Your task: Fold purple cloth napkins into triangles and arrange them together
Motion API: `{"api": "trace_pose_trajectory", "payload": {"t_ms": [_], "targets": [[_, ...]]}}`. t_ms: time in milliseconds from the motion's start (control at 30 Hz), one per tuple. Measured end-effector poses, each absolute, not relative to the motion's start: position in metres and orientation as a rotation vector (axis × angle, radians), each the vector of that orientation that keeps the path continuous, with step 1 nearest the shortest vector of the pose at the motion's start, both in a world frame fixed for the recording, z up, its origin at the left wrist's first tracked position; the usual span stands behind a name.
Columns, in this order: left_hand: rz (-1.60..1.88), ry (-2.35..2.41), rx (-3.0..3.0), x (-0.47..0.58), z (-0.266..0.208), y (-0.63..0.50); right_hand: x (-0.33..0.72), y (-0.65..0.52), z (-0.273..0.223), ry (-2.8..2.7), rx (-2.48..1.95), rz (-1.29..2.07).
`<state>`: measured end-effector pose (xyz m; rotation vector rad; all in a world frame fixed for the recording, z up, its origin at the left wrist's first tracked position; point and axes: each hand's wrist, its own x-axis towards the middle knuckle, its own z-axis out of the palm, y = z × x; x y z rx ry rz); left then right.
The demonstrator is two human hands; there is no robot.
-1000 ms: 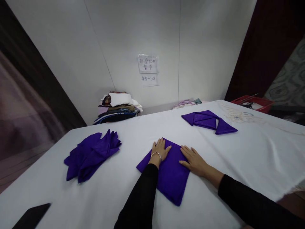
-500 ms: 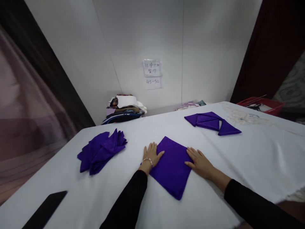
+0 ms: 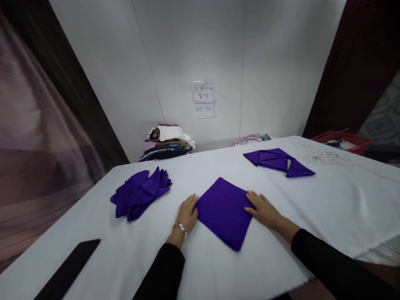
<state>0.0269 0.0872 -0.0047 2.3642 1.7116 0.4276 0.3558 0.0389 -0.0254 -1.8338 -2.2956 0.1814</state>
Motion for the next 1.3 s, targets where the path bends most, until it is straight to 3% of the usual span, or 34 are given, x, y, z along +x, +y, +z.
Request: {"api": "trace_pose_trajectory", "payload": {"t_ms": [233, 500, 967, 1300], "targets": [[0.288, 1.379, 2.366, 0.029, 0.004, 0.066, 0.355, 0.033, -0.013, -2.236, -1.822, 0.260], [0.182, 1.250, 2.425, 0.039, 0.013, 0.055, 0.344, -0.010, 0.000, -2.493, -1.204, 0.455], [0.419, 1.310, 2.515, 0.052, -0.006, 0.059, 0.311, -0.011, -0.001, -2.508, -1.066, 0.512], [0.500, 1.306, 2.364, 0.053, -0.012, 0.064, 0.290, -0.010, -0.002, -2.399, -1.101, 0.352]]}}
